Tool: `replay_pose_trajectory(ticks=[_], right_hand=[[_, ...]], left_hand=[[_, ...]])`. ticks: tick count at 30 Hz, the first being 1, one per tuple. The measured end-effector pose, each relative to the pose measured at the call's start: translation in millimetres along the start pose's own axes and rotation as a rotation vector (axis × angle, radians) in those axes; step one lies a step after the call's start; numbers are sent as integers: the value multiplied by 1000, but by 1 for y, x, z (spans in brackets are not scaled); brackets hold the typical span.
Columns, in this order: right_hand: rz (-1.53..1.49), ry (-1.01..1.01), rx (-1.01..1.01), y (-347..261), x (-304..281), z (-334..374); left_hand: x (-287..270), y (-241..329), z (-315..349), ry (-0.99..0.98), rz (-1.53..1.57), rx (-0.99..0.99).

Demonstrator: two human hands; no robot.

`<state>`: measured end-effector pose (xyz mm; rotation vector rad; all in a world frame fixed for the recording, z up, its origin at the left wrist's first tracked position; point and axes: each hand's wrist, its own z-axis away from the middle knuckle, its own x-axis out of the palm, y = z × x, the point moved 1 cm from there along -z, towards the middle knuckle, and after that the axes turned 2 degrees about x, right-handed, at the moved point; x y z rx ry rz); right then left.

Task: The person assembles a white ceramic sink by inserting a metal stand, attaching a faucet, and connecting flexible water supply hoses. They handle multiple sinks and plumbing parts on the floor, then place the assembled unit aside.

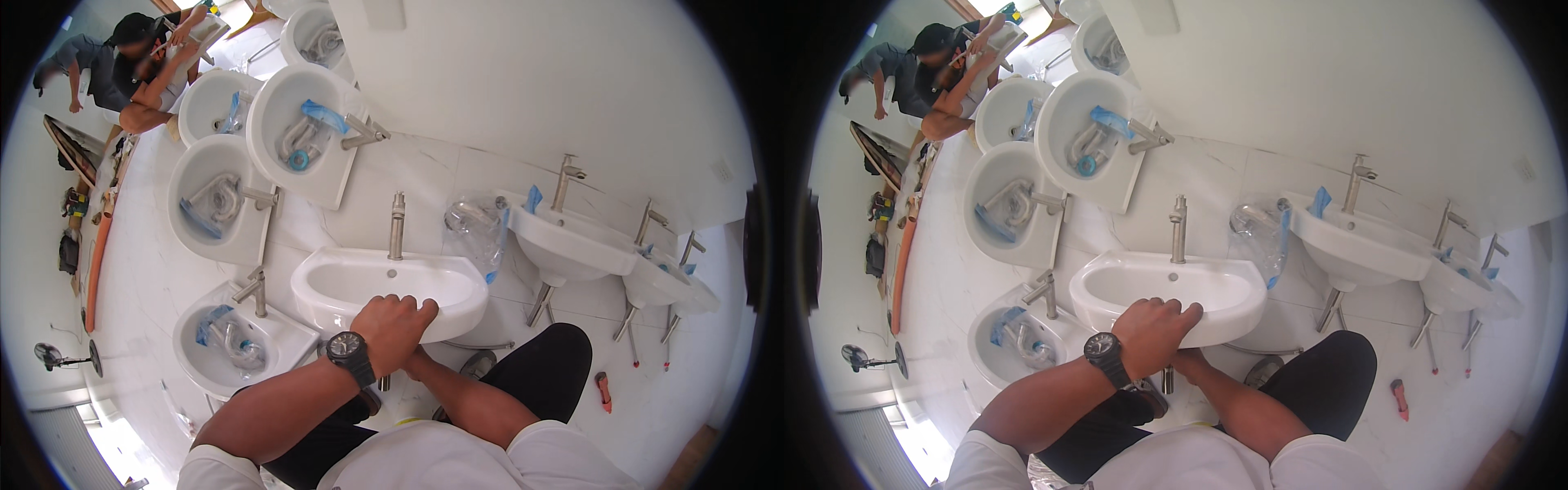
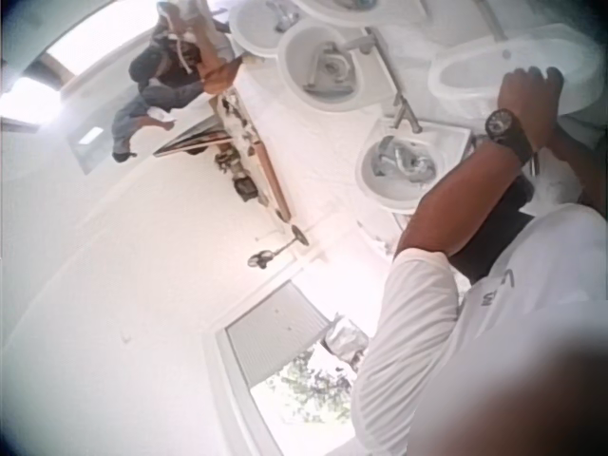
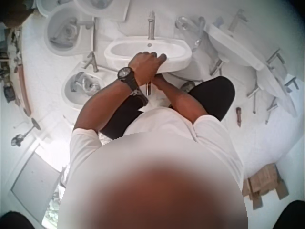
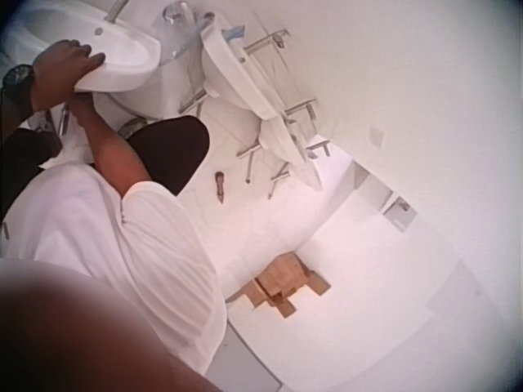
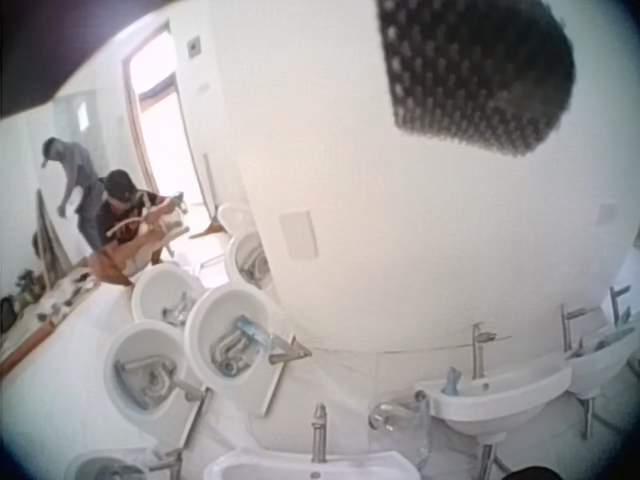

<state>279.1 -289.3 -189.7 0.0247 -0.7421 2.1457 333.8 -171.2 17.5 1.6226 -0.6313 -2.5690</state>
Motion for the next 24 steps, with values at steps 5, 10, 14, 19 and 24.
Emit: replay_pose_trajectory(ticks=[5, 10, 14, 19, 24], right_hand=[[-153, 8, -64, 11, 1, -11], [-146, 50, -56, 19, 3, -20], [-73, 25, -40, 12, 2, -17], [-18, 28, -74, 2, 5, -15], [75, 59, -46, 4, 8, -21]], left_hand=[[6, -5, -1, -8, 15, 16], [10, -9, -1, -17, 33, 16], [12, -13, 1, -10, 25, 17], [16, -21, 6, -2, 42, -8], [21, -27, 11, 32, 19, -9]])
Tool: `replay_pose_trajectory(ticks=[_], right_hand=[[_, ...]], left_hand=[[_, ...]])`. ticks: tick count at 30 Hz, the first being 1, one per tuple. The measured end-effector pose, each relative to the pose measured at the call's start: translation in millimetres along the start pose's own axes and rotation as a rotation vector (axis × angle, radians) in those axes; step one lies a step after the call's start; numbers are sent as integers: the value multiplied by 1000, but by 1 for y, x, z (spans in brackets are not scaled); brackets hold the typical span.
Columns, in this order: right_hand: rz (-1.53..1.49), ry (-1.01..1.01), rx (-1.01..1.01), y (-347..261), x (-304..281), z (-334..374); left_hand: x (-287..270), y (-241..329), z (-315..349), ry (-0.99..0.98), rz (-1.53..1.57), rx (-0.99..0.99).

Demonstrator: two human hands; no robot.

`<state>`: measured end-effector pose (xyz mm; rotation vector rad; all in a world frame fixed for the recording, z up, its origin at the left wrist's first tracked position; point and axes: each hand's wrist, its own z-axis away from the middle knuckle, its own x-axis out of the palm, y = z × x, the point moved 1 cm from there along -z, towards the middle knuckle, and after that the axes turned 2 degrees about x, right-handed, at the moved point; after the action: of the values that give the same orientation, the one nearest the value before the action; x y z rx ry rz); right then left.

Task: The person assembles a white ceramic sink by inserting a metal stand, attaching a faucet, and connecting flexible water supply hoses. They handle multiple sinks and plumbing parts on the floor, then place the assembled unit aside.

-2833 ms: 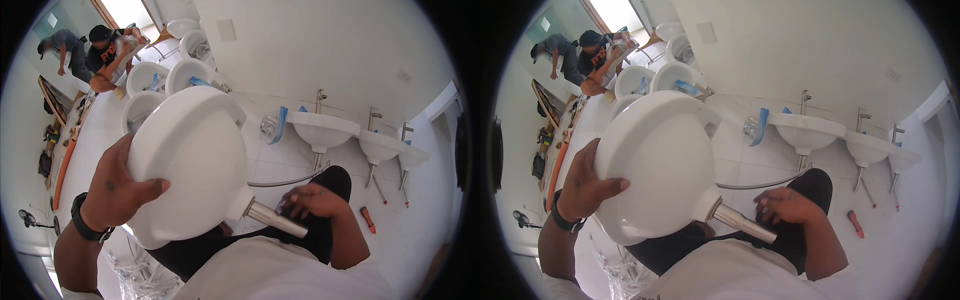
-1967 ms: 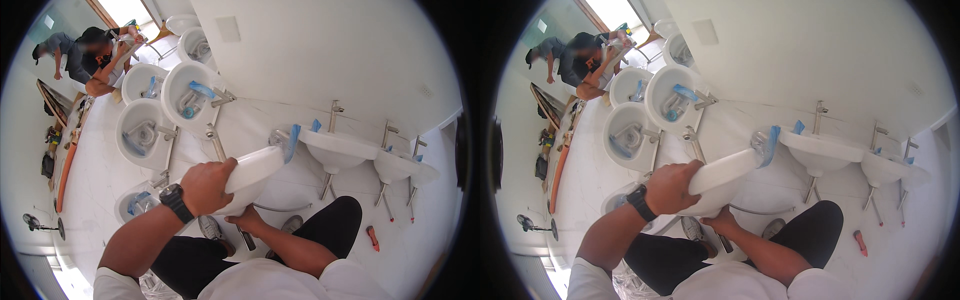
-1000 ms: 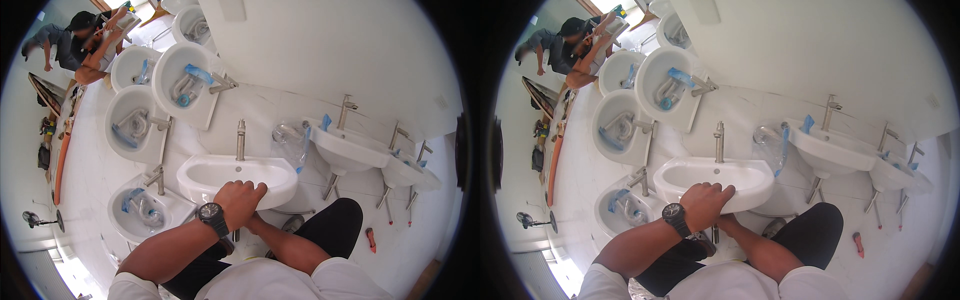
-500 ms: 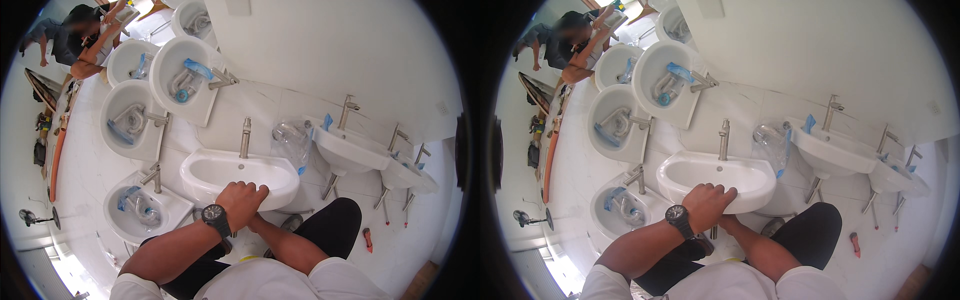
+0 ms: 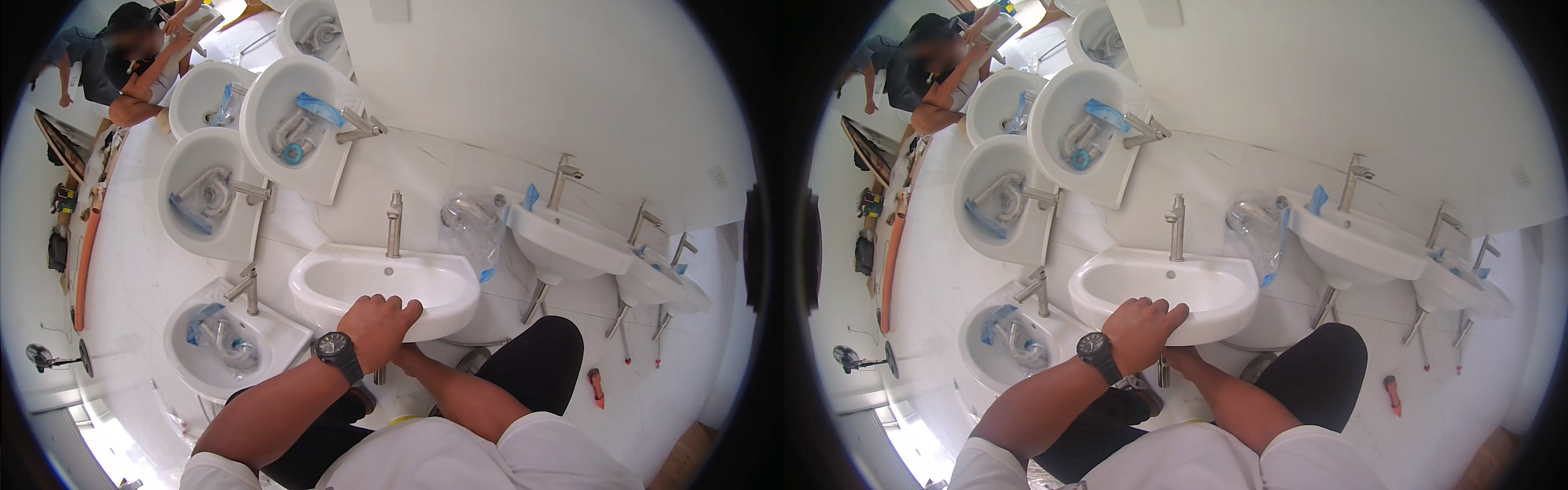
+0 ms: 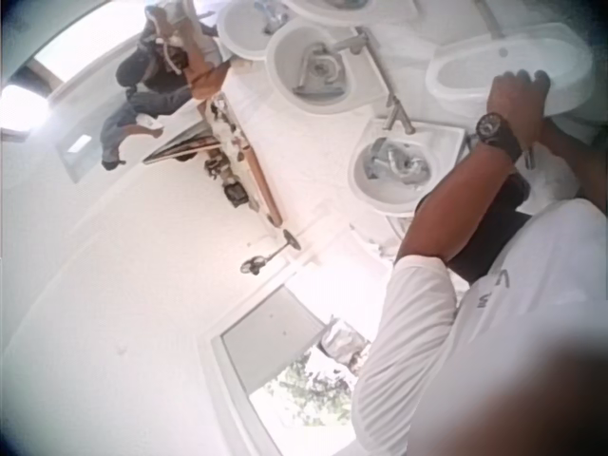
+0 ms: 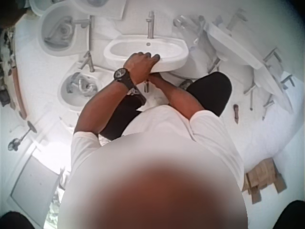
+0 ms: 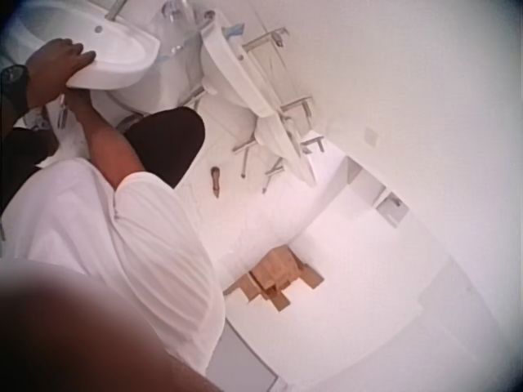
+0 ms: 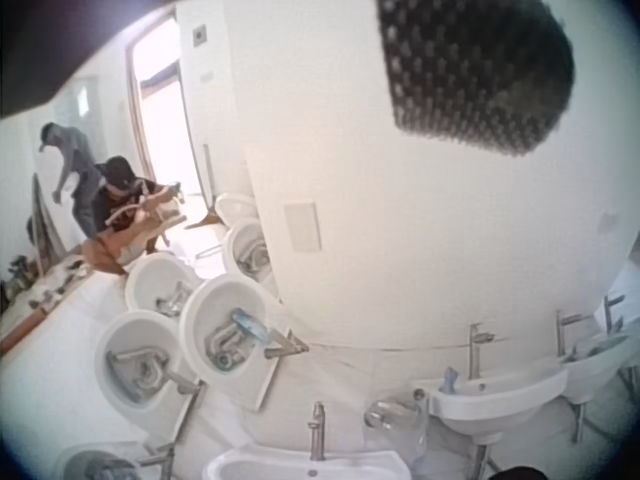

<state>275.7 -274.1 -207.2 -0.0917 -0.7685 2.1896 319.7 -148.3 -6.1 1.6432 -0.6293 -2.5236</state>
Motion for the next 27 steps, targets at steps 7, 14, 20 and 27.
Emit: replay_pose_trajectory(ticks=[7, 14, 20, 27], right_hand=[[114, -31, -27, 25, -6, -21], [928, 393, 326, 48, -63, -21], [1231, 199, 488, 64, -83, -18], [1252, 240, 117, 82, -77, -16]], left_hand=[[-2, -3, 0, -40, -21, -8], [-4, -19, -4, 50, 4, 115], [-12, -30, -21, 142, -21, 120], [-36, -38, -47, 104, -102, 78]])
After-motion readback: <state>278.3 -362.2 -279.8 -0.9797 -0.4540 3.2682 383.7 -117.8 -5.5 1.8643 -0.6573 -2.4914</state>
